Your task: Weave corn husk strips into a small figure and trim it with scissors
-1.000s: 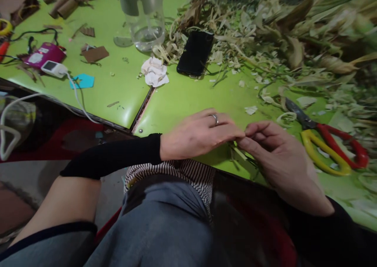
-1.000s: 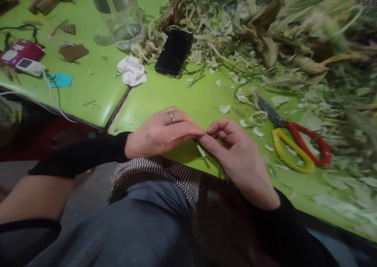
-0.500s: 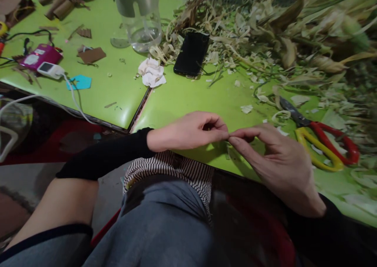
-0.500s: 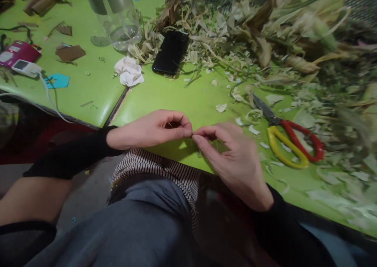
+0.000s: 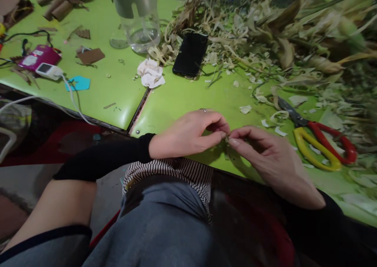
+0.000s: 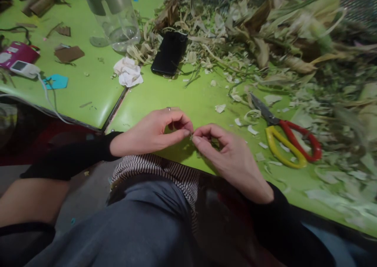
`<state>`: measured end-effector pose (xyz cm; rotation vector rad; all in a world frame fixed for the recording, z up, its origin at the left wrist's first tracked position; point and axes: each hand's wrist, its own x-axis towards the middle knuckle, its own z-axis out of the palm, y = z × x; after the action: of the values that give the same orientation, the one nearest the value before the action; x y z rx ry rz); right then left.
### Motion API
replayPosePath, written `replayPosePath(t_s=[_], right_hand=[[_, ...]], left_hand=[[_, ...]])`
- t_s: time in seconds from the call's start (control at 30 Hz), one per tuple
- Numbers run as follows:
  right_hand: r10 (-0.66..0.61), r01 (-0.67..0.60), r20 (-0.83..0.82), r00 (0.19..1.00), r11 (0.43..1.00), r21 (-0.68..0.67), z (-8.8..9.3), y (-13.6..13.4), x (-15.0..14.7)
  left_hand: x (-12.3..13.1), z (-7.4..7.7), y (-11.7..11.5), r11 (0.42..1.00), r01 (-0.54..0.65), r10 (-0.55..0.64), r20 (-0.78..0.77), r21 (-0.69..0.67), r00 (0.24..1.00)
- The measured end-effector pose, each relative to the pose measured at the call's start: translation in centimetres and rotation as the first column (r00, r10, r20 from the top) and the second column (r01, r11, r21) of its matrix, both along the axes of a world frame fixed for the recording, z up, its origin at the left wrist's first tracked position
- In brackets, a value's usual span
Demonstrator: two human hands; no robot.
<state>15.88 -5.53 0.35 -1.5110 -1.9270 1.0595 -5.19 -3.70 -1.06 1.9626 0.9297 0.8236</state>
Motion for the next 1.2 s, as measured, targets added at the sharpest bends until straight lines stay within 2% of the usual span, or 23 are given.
replayPosePath(t_s=[0.07, 0.17, 0.3, 0.67, 1.03, 1.2], right_hand=[[-0.034, 0.033, -0.031, 0.999, 0.999, -0.014, 0.0, 0.1, 0.0], [-0.080, 0.083, -0.050, 0.996, 0.995, 0.049, -0.2, 0.1, -0.1], [-0.088, 0.092, -0.055, 0.995, 0.992, 0.089, -0.4, 0.1, -0.4], [-0.069, 0.074, -0.066, 0.995, 0.995, 0.070, -0.8, 0.1, -0.2], [-0.074, 0.074, -0.004, 0.997, 0.995, 0.067, -1.1, -0.4, 0.9], [-0.060, 0.054, 0.036, 0.998, 0.988, 0.142, -1.6, -0.5, 1.3]], left_hand=[[-0.1, -0.4, -0.2, 0.989, -0.033, 0.032, 0.007, 0.143, 0.999], [-0.3, -0.9, -0.5, 0.936, -0.074, 0.092, -0.037, 0.343, 0.995], [-0.3, -1.2, -0.8, 0.872, -0.051, 0.139, -0.147, 0.486, 0.979], [0.1, -0.9, -0.6, 0.854, 0.013, 0.175, -0.310, 0.521, 0.934], [-1.0, -1.9, -1.3, 0.856, 0.000, 0.181, -0.300, 0.517, 0.937], [-1.4, -2.2, -1.7, 0.835, 0.004, 0.191, -0.297, 0.551, 0.936]])
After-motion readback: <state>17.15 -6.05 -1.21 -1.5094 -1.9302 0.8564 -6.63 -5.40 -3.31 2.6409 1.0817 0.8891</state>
